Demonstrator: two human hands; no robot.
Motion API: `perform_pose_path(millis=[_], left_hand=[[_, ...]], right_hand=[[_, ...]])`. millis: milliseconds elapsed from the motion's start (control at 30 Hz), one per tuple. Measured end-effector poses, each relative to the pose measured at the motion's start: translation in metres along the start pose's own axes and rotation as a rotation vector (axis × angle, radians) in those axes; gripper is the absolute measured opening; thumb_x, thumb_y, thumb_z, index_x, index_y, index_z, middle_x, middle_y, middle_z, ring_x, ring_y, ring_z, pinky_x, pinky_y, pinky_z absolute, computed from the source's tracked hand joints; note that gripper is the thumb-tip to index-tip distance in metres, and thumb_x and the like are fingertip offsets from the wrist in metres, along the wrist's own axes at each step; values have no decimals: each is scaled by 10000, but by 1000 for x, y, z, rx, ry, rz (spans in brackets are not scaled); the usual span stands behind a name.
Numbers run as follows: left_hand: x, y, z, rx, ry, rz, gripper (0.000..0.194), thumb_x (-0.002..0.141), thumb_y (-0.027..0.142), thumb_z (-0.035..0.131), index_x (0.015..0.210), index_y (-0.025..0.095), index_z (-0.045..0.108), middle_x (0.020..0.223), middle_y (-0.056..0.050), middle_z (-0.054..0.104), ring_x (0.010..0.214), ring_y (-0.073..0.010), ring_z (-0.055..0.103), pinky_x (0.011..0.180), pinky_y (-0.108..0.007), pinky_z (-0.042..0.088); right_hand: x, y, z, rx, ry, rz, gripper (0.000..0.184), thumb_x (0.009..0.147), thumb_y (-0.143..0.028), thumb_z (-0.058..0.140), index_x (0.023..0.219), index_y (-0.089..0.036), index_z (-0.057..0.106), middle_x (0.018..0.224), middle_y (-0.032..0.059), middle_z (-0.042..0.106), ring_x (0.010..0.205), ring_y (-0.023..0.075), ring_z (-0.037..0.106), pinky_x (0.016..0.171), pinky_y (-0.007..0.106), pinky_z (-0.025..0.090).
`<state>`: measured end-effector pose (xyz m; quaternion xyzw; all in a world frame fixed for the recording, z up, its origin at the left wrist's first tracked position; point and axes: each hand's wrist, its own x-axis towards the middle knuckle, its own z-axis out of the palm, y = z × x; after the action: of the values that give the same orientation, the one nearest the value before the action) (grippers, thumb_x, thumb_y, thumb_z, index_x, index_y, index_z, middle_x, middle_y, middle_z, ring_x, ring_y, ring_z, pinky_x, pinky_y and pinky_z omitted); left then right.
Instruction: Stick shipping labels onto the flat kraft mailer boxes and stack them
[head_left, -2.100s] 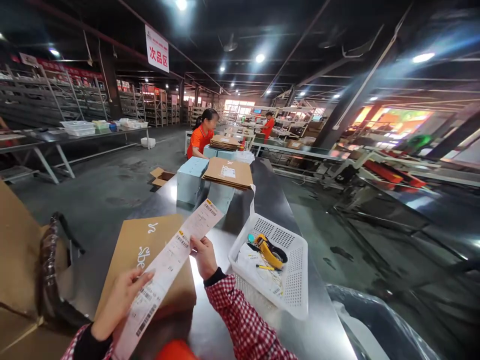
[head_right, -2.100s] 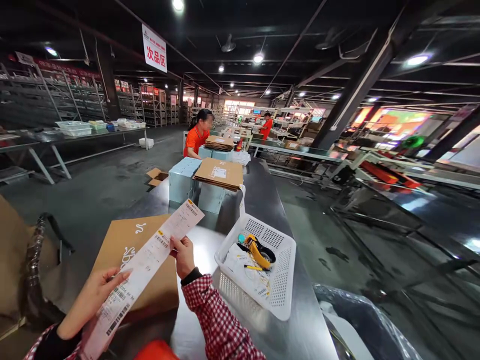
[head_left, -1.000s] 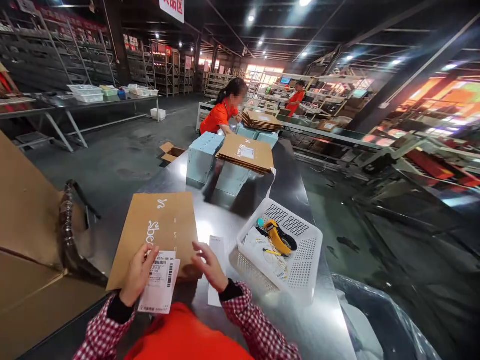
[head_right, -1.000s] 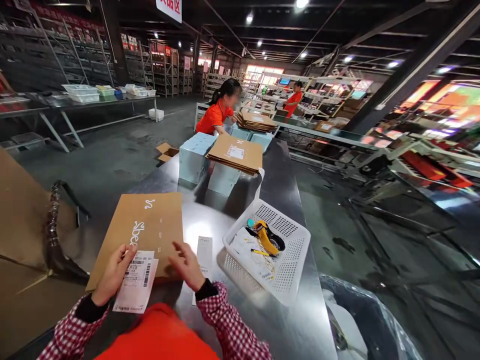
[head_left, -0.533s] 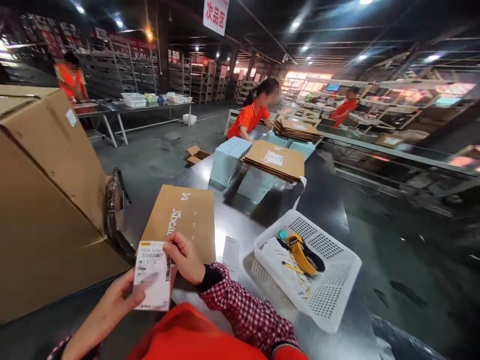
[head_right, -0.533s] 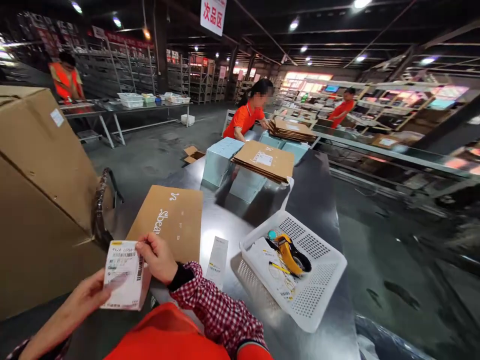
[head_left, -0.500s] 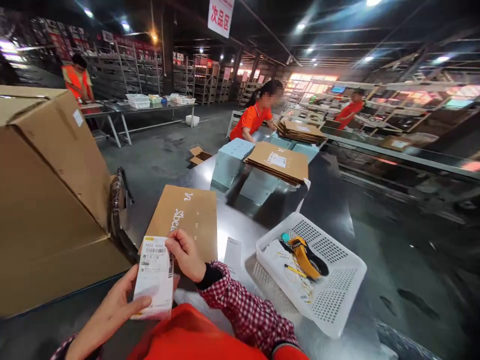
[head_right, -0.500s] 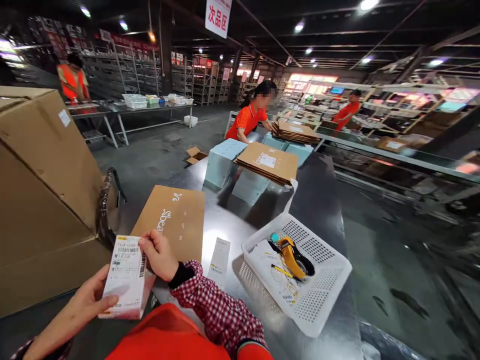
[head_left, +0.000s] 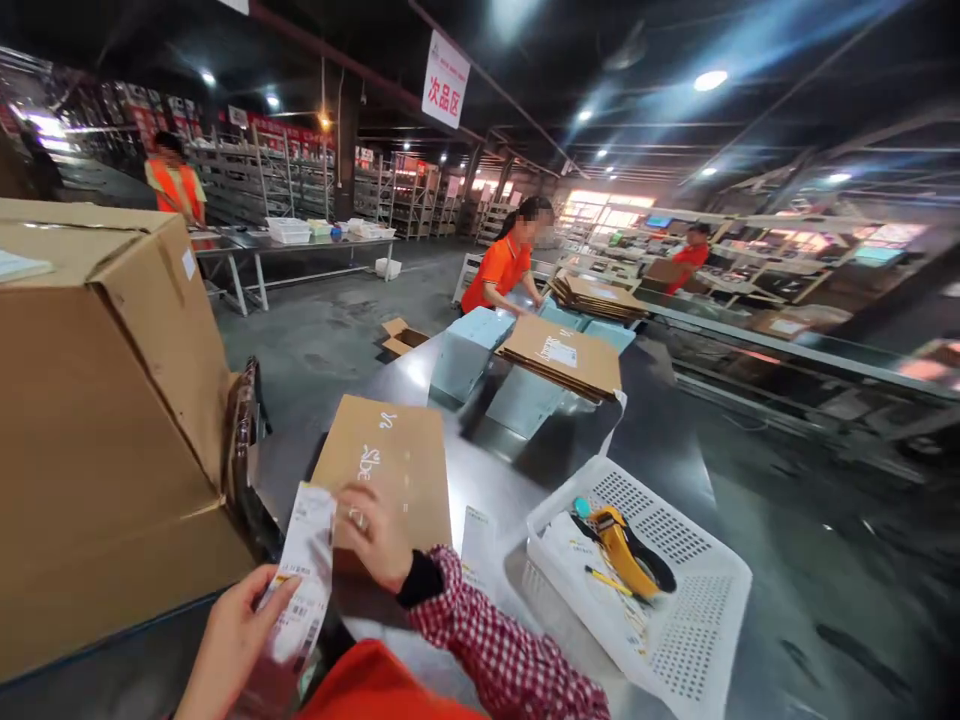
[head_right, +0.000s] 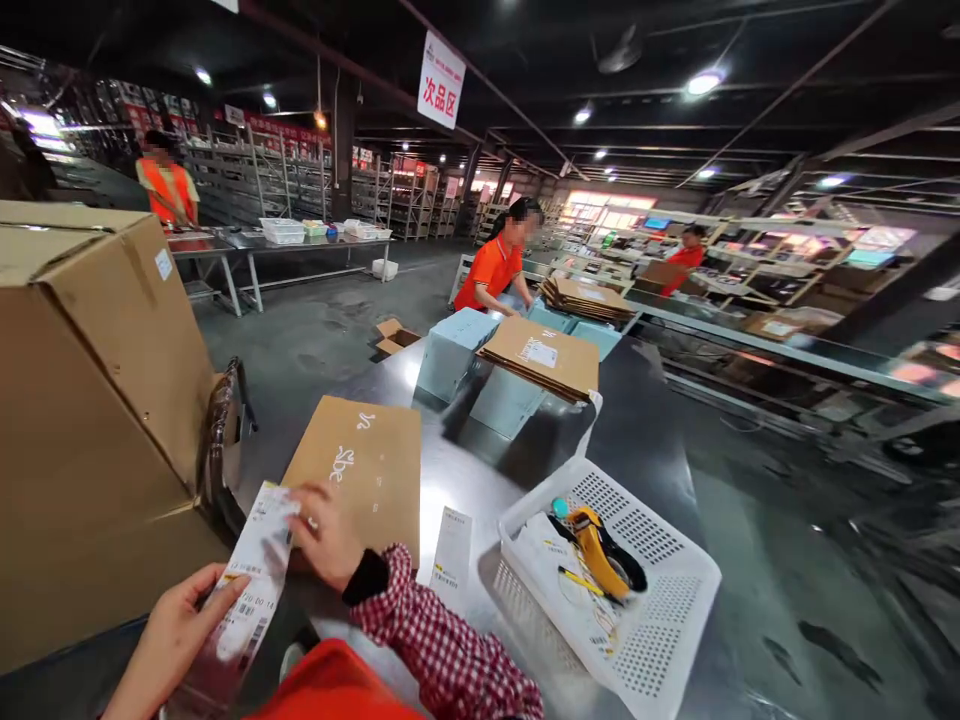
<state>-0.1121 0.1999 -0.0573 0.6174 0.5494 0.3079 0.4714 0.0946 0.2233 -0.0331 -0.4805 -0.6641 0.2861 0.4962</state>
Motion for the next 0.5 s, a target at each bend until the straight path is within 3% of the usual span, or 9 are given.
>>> perform_pose_path(millis=[67, 133, 233, 333, 433, 500], left_hand=[[12, -11, 2, 27, -71, 57, 449, 713, 611, 582, 861, 209, 717, 833, -47, 732, 782, -254, 662, 700, -287, 530], [25, -23, 2, 21, -160, 100, 444, 723, 593, 575, 941, 236, 725, 952, -47, 737, 897, -267, 672, 791, -298, 532], [43, -36, 5, 64, -221, 95, 427, 678, 569, 617, 948, 260, 734, 939, -41, 743, 894, -274, 687, 761, -296, 553], [54, -35, 12, 128, -165, 131, 374, 669, 498, 622, 926, 249, 729, 866, -38, 748, 815, -274, 699, 678, -286, 563], [58, -27, 12, 182, -100, 174, 369, 705, 444, 550, 943, 213, 711, 850, -42, 744, 743, -262, 694, 657, -282, 552], [62, -29, -2, 214, -74, 156, 404, 756, 475, 481, 945, 194, 703, 867, -44, 740, 761, -249, 689, 679, -268, 541]], right_hand=[[-15, 0, 7, -47, -247, -80, 295, 837, -440, 557, 1033, -260, 683, 968, 63, 662, 931, 210, 579, 893, 360, 427], [-27, 6, 16, -3, -302, 0, 337, 835, -505, 545, 1030, -277, 699, 871, 43, 697, 811, 199, 608, 786, 331, 457], [-36, 20, 30, 102, -158, 213, 321, 812, -514, 573, 957, -277, 735, 817, 32, 714, 734, 195, 619, 676, 308, 455], [-36, 32, 45, 262, -9, 406, 272, 751, -480, 643, 808, -238, 753, 691, 13, 680, 627, 157, 574, 602, 275, 426], [-27, 41, 53, 529, 254, 609, 303, 610, -470, 738, 656, -174, 693, 555, -14, 577, 517, 107, 473, 526, 240, 377], [-15, 46, 42, 711, 446, 724, 346, 533, -463, 766, 591, -155, 619, 510, -25, 520, 475, 91, 432, 485, 230, 352]])
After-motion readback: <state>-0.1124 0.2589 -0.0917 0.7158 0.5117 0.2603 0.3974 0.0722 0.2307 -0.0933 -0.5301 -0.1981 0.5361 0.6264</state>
